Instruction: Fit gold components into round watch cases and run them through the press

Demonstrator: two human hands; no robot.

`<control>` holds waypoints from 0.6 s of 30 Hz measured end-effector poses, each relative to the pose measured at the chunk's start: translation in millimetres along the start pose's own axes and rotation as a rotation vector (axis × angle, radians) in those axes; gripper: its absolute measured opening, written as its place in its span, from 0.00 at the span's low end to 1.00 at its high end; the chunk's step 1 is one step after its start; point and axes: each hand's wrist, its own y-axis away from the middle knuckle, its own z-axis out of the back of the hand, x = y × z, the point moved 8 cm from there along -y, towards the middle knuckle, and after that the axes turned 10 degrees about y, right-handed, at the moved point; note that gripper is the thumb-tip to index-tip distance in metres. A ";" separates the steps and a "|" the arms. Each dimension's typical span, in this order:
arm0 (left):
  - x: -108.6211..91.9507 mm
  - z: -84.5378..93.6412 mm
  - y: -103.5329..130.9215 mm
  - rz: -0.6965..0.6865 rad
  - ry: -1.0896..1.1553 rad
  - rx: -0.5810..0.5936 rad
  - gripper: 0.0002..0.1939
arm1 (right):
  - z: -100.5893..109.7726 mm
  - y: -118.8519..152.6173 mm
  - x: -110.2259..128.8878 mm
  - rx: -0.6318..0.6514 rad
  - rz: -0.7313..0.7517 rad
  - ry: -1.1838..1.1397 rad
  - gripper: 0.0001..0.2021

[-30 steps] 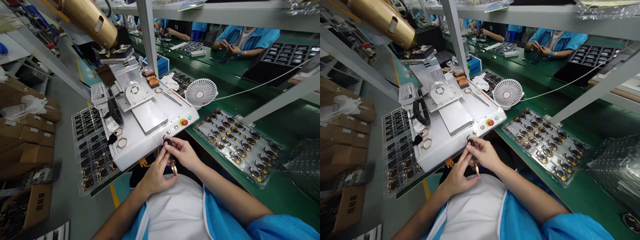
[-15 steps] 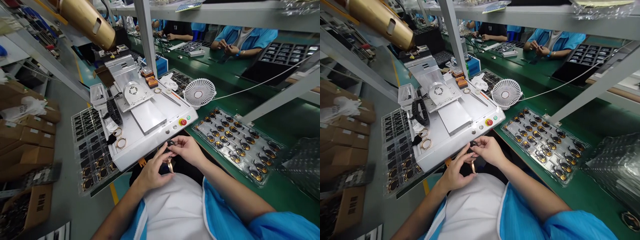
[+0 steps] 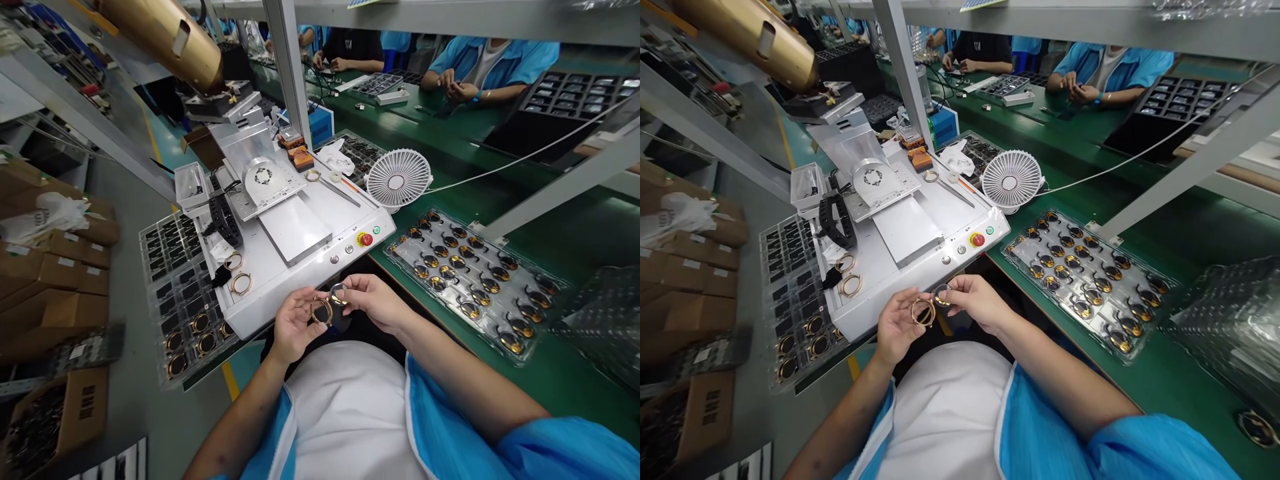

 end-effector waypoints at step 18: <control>13.3 17.0 12.9 -0.102 -0.007 -0.067 0.29 | -41.5 16.7 6.6 -0.056 0.151 0.148 0.15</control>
